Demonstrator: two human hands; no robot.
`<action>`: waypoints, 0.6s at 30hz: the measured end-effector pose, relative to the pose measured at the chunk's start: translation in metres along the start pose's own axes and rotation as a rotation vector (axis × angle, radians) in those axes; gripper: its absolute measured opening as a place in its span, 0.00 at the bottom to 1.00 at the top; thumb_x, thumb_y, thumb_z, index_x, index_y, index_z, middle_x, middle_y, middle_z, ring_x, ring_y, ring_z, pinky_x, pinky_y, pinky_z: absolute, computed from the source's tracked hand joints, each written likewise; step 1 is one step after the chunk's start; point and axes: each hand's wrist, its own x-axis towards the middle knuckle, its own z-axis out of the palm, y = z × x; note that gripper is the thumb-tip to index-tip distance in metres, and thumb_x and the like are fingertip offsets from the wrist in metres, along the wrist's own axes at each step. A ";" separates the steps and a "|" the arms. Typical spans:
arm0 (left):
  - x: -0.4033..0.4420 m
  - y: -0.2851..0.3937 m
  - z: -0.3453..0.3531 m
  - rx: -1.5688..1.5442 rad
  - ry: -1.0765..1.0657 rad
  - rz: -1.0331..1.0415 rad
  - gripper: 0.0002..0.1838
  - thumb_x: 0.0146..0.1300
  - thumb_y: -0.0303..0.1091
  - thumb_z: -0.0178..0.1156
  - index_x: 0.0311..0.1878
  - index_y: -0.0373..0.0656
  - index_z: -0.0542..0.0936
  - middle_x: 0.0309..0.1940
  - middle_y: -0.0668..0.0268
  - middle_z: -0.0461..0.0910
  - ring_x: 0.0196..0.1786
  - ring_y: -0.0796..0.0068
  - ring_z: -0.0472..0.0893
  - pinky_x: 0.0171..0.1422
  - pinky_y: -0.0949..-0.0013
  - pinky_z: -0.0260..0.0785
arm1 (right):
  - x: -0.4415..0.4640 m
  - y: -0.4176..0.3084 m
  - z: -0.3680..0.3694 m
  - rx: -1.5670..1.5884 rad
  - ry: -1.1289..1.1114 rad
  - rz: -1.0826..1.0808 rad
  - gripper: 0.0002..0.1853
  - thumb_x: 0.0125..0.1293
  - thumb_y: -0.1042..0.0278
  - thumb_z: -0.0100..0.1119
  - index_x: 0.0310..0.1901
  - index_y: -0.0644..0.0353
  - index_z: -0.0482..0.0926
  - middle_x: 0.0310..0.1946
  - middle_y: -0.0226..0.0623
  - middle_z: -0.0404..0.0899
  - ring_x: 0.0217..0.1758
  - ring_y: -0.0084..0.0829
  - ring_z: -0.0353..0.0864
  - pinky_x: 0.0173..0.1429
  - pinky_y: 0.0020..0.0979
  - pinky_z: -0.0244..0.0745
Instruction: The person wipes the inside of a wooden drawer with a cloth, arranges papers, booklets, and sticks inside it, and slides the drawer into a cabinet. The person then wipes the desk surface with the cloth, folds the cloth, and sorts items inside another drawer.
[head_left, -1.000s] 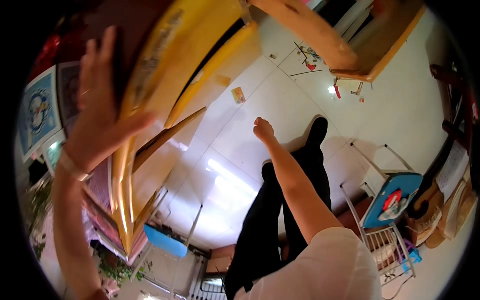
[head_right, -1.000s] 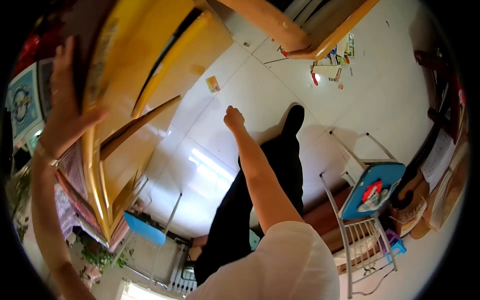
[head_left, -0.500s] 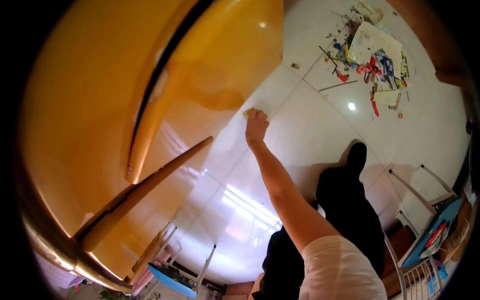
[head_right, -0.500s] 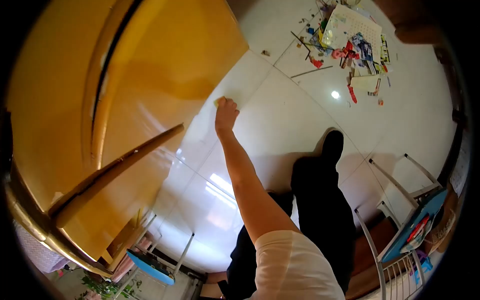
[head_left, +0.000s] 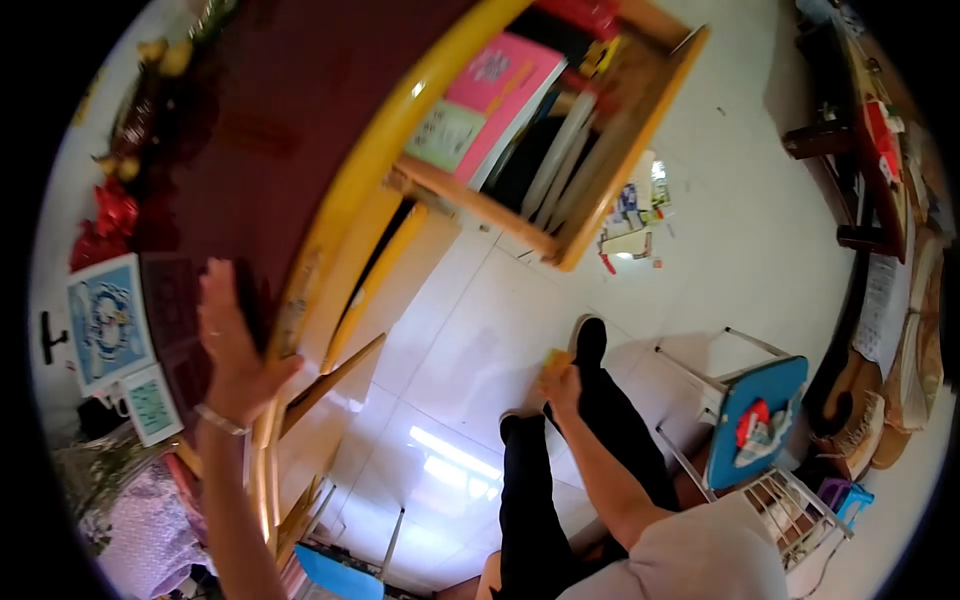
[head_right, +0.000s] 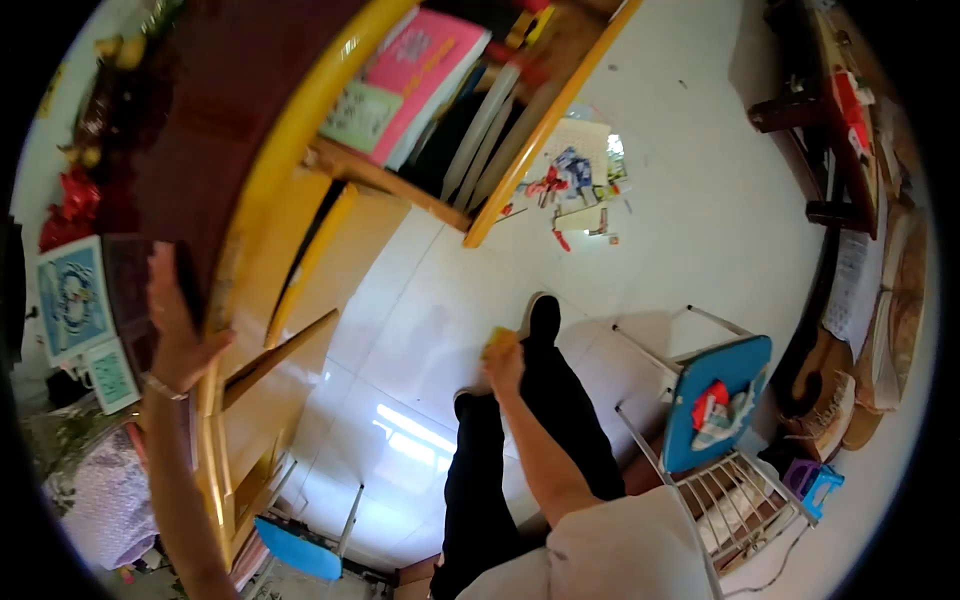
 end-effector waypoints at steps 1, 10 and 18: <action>0.000 0.006 -0.005 0.068 -0.135 -0.185 0.64 0.42 0.59 0.68 0.72 0.40 0.39 0.73 0.54 0.34 0.75 0.53 0.32 0.73 0.50 0.24 | -0.036 -0.064 -0.006 -0.011 0.010 -0.097 0.10 0.65 0.62 0.54 0.39 0.58 0.67 0.25 0.30 0.71 0.17 0.20 0.69 0.17 0.21 0.63; 0.095 0.078 -0.053 0.037 -0.492 -0.742 0.67 0.40 0.54 0.71 0.72 0.47 0.31 0.73 0.53 0.28 0.75 0.52 0.29 0.71 0.42 0.33 | -0.091 -0.464 0.092 0.100 -0.250 -0.504 0.11 0.69 0.61 0.47 0.41 0.61 0.64 0.24 0.31 0.70 0.15 0.20 0.67 0.18 0.22 0.63; 0.222 0.125 -0.045 -0.110 -0.535 -1.092 0.72 0.37 0.67 0.68 0.70 0.52 0.23 0.70 0.45 0.20 0.73 0.47 0.22 0.68 0.33 0.31 | 0.057 -0.528 0.111 -0.554 0.169 -0.649 0.19 0.64 0.57 0.53 0.43 0.66 0.64 0.23 0.46 0.79 0.16 0.34 0.79 0.24 0.31 0.72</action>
